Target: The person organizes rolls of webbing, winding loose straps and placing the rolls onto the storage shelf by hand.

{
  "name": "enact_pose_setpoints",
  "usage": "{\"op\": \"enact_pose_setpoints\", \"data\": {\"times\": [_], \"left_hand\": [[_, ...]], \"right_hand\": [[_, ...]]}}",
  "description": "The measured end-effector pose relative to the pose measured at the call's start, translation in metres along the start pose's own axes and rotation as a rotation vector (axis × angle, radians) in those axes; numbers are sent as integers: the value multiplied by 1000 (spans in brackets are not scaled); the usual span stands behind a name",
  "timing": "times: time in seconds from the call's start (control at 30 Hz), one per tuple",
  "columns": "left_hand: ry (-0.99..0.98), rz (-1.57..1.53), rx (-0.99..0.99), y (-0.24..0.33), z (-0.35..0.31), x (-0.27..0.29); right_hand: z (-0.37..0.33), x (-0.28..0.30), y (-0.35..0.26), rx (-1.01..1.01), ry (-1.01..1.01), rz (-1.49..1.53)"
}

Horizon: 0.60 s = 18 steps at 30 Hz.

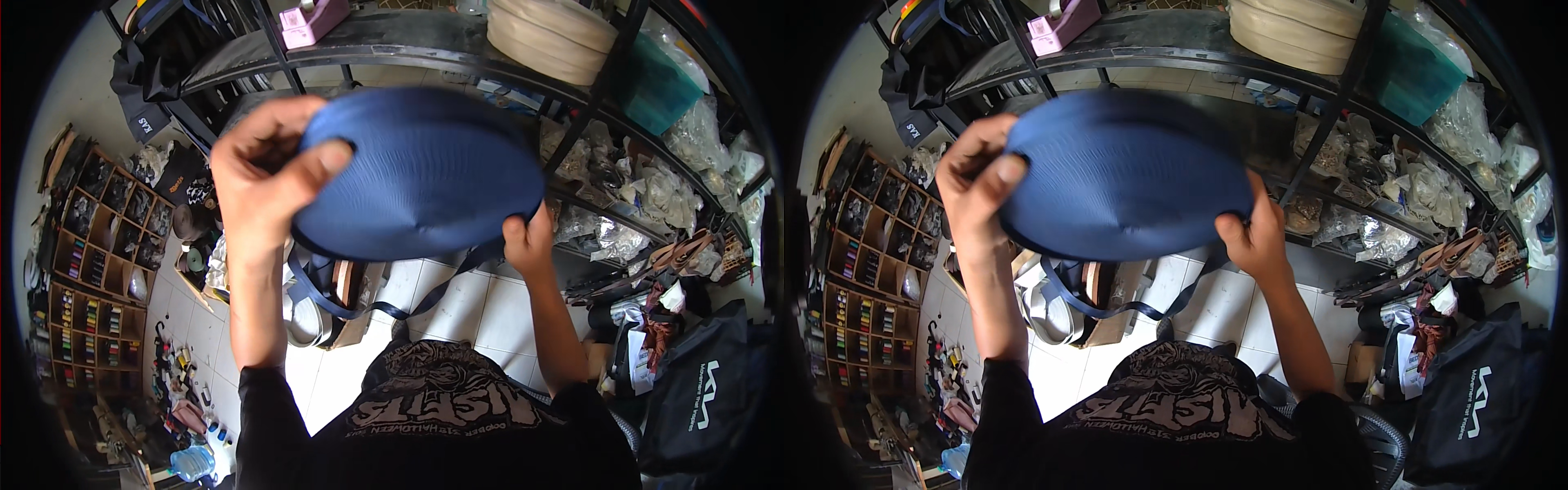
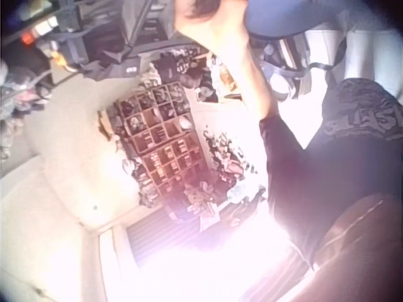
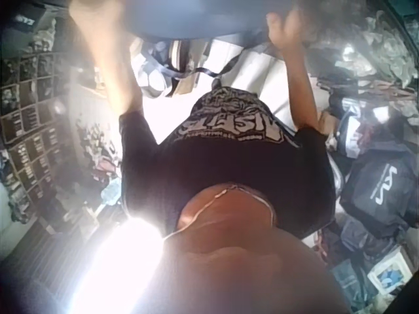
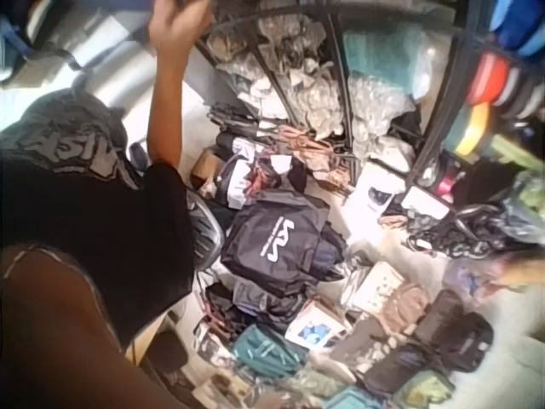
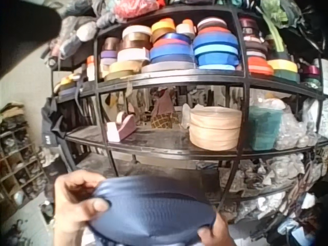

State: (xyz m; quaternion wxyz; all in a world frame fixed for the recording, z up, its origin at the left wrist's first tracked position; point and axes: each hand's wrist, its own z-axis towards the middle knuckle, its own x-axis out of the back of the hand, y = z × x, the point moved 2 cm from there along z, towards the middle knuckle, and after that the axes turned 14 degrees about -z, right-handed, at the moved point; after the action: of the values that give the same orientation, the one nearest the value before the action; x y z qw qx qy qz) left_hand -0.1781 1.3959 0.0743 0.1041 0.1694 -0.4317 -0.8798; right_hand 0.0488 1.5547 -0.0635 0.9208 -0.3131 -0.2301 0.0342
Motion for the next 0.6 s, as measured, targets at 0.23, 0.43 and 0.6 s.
{"op": "enact_pose_setpoints", "data": {"times": [0.23,0.43,0.6], "left_hand": [[315,-265,-236,-11,22,-11],[300,-211,-85,-33,34,-12],[154,-230,116,-59,3,-9]], "right_hand": [[21,-27,11,-290,441,262],[63,-7,-34,-302,550,614],[70,1,-12,-506,614,683]]}}
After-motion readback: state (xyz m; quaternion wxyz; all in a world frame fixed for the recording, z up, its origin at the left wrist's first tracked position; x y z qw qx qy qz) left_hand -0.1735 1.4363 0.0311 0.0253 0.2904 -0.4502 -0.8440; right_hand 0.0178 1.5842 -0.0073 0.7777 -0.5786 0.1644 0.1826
